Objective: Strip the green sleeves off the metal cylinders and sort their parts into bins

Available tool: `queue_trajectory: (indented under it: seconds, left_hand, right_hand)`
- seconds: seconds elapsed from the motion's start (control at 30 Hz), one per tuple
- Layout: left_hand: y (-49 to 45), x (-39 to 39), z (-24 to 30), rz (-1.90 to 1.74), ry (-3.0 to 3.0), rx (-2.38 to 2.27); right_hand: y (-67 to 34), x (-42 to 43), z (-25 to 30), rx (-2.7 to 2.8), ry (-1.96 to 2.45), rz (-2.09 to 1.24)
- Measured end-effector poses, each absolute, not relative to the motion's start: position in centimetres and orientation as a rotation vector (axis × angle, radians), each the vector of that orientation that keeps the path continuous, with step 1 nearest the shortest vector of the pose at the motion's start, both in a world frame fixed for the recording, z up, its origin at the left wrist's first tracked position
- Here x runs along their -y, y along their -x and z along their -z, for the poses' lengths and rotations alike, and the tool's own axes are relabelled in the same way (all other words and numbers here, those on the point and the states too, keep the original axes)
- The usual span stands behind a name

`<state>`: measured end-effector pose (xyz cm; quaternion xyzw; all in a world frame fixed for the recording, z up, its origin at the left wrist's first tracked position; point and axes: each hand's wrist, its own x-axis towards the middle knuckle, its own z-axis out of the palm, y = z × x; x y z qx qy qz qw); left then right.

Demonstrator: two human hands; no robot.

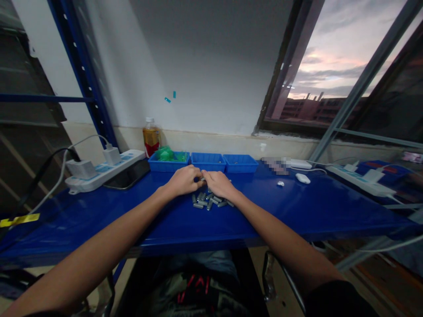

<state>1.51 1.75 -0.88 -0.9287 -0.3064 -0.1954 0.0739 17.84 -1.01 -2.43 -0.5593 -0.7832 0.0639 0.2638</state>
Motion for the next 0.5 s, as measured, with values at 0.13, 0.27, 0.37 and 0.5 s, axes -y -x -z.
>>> queue_trajectory:
  seconds: [0.13, 0.27, 0.37, 0.5]
  left_hand:
    - [-1.5, -1.7, 0.8, 0.61, 2.785, 0.946]
    - [-1.4, -2.3, 0.9, 0.781, 2.907, 1.09]
    - [-1.5, -2.9, 0.9, 0.983, 3.178, 1.169]
    - [-1.7, -3.1, 0.5, 1.344, 3.435, 1.41]
  right_hand:
    - [-17.7, 0.9, 2.2, 2.099, 1.476, -0.209]
    - [-17.8, 0.9, 2.1, 2.002, 1.397, -0.149]
    - [-18.1, 0.8, 2.0, 1.958, 1.278, -0.139]
    - [-18.4, 1.0, 1.8, 1.93, 1.148, -0.137]
